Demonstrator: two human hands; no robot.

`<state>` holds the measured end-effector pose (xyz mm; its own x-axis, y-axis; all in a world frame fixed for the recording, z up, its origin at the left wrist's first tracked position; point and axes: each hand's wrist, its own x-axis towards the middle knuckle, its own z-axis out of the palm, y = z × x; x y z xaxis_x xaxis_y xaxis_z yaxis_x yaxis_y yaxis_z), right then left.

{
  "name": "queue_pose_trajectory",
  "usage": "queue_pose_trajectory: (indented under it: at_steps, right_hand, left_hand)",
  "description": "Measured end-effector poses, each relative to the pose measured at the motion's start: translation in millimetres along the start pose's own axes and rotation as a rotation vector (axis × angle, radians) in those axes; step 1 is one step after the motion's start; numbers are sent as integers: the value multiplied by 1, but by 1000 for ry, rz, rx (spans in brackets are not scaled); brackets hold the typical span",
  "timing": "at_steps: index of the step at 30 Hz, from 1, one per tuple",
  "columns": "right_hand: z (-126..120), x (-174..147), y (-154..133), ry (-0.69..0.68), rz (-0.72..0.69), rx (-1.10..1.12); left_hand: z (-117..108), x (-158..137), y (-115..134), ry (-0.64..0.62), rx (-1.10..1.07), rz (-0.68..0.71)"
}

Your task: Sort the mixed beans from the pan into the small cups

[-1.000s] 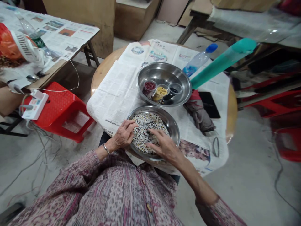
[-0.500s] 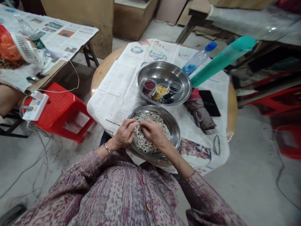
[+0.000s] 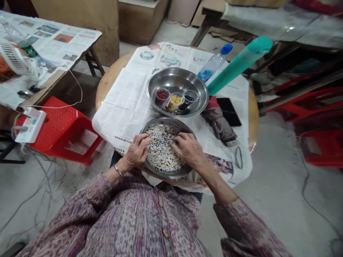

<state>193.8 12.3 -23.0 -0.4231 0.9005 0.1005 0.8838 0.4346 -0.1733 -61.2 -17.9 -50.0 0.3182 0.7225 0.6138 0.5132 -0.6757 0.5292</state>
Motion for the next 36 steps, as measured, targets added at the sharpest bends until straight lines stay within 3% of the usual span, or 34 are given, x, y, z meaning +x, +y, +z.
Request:
queue_pose_trajectory:
  at_steps: [5,10,14,20,22,26,30,32,36]
  right_hand:
    - [4,-29,-14,-45,-3,135]
    - [21,-11,-49,-43,-2,430]
    - [15,2,-65,-47,-43,623]
    - [-2,-11,-75,-202,-401,359]
    - [2,-9,-71,-194,-430,254]
    - [10,5,-48,-61,-270,112]
    - [-2,2,-20,24,-76,88]
    - [-12,-10,-16,-64,-66,131]
    - [-23,-37,-31,-396,-188,224]
  left_hand:
    - [0,0,0,-11,4,3]
    - [-1,0,1,-22,13,0]
    - [0,-1,0,-18,29,6]
    - [1,-2,-2,-9,16,16]
    - [1,-1,-1,-10,5,15]
    - [0,1,0,-5,0,26]
    - [1,0,-1,-3,-1,22]
    - [1,0,-1,-9,-1,16]
    - [0,1,0,-14,-4,21]
